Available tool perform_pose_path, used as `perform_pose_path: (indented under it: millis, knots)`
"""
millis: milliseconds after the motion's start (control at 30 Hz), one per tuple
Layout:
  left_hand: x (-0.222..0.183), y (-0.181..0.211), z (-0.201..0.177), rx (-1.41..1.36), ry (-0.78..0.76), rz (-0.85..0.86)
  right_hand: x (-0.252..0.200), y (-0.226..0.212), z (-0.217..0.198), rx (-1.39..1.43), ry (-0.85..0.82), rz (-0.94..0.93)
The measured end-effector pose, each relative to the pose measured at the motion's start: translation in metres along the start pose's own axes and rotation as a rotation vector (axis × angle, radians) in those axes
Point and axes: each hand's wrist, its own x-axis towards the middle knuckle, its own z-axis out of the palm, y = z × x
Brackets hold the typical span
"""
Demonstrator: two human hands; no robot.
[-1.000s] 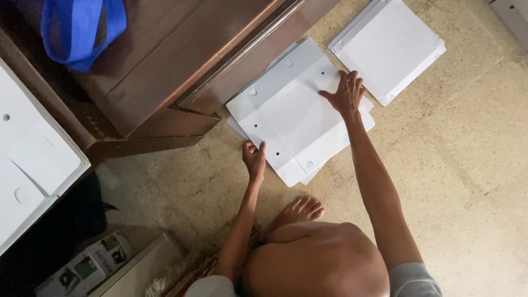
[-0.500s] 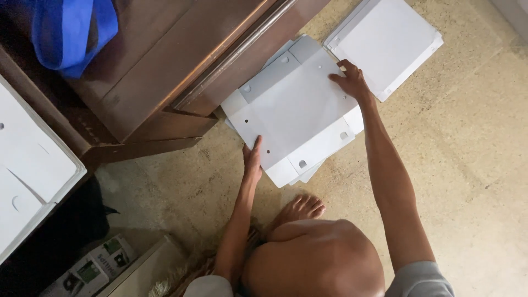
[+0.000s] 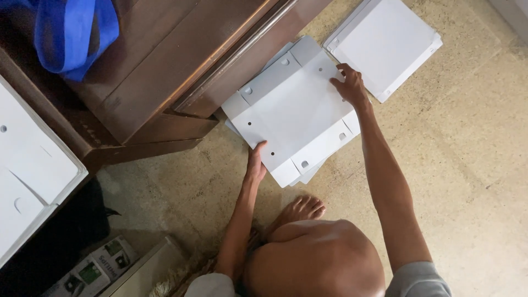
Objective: Assembling a cardboard box by folding a flat pre-cut sheet.
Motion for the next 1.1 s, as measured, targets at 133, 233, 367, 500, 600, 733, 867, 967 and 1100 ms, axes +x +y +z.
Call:
perform_pose_path:
  millis: [133,233,367,500,600,733,867,967,1100]
  knots:
    - [-0.002,0.004,0.003,0.031,0.067,0.077,0.028,0.035,0.020,0.016,0.017,-0.046]
    - [-0.013,0.007,0.009,0.098,0.072,0.181,0.013,0.015,0.024,-0.078,0.070,-0.074]
    - [-0.016,0.008,0.007,0.242,0.077,0.241,0.007,0.011,0.026,-0.194,0.071,-0.032]
    - [-0.047,0.032,0.029,0.211,0.066,0.176,0.014,0.017,0.015,-0.190,-0.069,0.047]
    - [-0.050,0.034,0.023,0.213,0.022,0.178,0.035,0.049,0.019,-0.220,-0.153,0.068]
    - [-0.019,0.008,-0.005,0.484,-0.041,0.327,0.022,0.019,0.008,-0.072,-0.120,-0.038]
    - [-0.013,0.004,-0.011,0.526,-0.062,0.435,0.012,0.018,0.013,-0.076,-0.049,-0.096]
    - [-0.010,0.004,-0.007,0.529,-0.018,0.458,0.011,0.023,0.026,-0.147,-0.010,-0.044]
    - [-0.012,0.003,-0.002,0.551,0.047,0.429,0.005,0.000,0.036,-0.271,-0.027,0.137]
